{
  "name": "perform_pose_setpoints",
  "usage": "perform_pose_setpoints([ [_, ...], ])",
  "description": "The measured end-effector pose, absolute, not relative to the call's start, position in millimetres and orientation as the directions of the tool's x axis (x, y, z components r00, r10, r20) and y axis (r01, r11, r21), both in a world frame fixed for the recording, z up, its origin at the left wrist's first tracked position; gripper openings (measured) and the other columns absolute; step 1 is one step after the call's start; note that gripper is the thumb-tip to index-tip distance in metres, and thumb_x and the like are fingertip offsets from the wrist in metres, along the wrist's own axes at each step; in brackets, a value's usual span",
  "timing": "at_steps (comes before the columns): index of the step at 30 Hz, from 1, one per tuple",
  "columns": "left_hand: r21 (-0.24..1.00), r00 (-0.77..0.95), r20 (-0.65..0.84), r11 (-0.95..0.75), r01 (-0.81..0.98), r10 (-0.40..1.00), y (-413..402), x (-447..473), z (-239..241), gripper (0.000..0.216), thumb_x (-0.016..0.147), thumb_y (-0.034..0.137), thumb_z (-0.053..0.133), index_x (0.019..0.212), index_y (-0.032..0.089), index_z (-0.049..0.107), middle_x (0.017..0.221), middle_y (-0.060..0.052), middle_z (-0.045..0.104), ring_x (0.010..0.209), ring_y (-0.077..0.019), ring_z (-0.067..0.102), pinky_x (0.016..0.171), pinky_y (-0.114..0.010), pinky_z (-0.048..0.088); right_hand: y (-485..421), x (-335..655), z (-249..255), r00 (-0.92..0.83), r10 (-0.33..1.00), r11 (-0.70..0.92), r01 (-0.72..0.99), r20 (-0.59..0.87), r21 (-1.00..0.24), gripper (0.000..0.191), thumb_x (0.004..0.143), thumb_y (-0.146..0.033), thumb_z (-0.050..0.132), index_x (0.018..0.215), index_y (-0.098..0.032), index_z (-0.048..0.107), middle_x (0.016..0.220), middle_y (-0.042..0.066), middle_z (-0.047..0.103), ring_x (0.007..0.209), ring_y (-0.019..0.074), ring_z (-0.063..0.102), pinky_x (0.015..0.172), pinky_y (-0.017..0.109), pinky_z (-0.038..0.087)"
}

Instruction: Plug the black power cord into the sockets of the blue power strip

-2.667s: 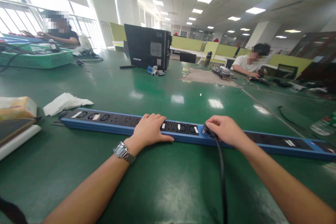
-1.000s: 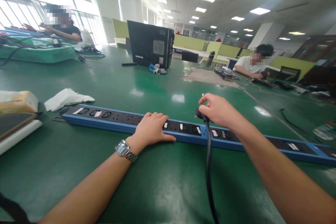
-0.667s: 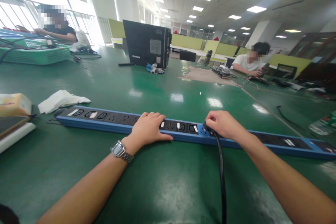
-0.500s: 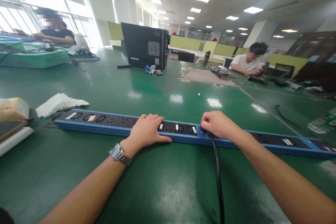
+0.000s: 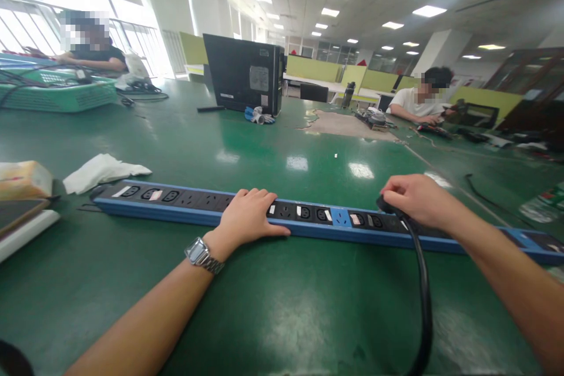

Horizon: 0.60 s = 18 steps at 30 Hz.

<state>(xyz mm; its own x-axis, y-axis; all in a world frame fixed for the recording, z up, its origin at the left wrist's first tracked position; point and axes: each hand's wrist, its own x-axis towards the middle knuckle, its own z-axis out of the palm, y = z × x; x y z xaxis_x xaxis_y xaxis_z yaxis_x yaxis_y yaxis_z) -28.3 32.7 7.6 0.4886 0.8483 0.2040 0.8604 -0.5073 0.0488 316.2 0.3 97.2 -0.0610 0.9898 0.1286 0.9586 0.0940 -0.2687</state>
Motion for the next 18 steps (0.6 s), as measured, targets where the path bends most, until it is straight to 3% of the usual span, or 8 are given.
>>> perform_pose_setpoints([
  [7,0.045,0.490,0.204,-0.508,0.860,0.848,33,-28,7,0.075,0.068,0.080,0.061,0.113,0.020,0.063,0.108,-0.011,0.070,0.102,-0.0320,0.063,0.090,-0.043,0.042,0,370,64,-0.048,0.998,0.055,0.956,0.034,-0.287,0.027,0.073,-0.038,0.050,0.067,-0.020,0.069,0.061,0.002,0.067,0.061,0.0168,0.058,0.059,0.027,0.039],
  [13,0.056,0.492,0.206,-0.512,0.857,0.846,33,-28,8,0.077,0.068,0.080,0.061,0.114,0.019,0.064,0.108,-0.010,0.071,0.102,-0.0325,0.064,0.091,-0.044,0.042,0,367,67,-0.110,0.994,0.104,0.938,-0.001,-0.329,0.024,0.073,-0.034,0.050,0.068,-0.020,0.068,0.063,0.001,0.066,0.061,0.0152,0.056,0.060,0.026,0.038],
  [18,0.047,0.490,0.205,-0.508,0.860,0.847,33,-29,8,0.075,0.069,0.081,0.061,0.114,0.021,0.064,0.109,-0.010,0.070,0.102,-0.0313,0.064,0.090,-0.042,0.042,-3,365,56,-0.082,0.995,0.093,0.956,0.051,-0.278,0.021,0.073,-0.033,0.050,0.065,-0.021,0.067,0.058,-0.001,0.063,0.058,0.0150,0.055,0.058,0.027,0.037],
])
